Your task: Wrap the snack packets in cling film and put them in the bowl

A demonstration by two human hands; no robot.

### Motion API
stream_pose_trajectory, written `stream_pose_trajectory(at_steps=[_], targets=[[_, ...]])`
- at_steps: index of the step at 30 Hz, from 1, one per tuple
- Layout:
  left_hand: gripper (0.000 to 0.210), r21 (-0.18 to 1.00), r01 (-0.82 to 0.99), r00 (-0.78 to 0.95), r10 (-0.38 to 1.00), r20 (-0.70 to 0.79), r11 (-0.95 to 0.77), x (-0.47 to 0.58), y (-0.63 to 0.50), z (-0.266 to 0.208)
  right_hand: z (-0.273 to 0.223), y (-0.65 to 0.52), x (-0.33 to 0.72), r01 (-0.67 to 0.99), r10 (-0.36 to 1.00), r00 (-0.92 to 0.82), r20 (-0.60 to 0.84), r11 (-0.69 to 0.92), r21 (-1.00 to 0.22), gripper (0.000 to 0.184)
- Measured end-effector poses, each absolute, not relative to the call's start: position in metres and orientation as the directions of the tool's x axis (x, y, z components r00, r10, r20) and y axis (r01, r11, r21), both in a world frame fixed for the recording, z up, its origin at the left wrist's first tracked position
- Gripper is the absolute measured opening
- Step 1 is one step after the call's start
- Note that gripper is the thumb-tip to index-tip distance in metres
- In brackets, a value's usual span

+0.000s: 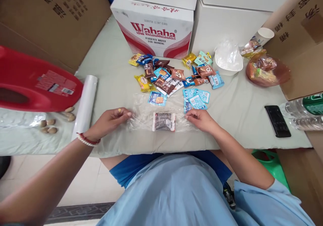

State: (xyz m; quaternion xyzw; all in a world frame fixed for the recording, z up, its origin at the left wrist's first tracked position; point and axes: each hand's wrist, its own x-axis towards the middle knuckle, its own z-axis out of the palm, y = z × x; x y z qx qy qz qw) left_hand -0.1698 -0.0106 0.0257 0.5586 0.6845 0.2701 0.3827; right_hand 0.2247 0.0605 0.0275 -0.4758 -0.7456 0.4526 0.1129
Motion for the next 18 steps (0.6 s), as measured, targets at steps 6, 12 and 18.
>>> stream_pose_trajectory(at_steps=[6,12,18], targets=[[0.031,0.66,0.68,-0.505,0.856,0.105,0.32,-0.162,-0.013,0.025,0.035,0.059,0.215,0.915,0.865,-0.377,-0.332,0.291,-0.281,0.024],[0.027,0.429,0.9,-0.229,0.759,0.609,-0.073,-0.104,-0.079,0.054,0.061,0.086,0.177,0.841,0.846,-0.526,-0.089,0.501,-0.205,0.035],[0.031,0.331,0.889,0.223,0.931,0.29,-0.316,-0.034,-0.06,0.026,0.039,0.125,0.117,0.823,0.814,-0.562,-0.149,0.531,-0.203,0.061]])
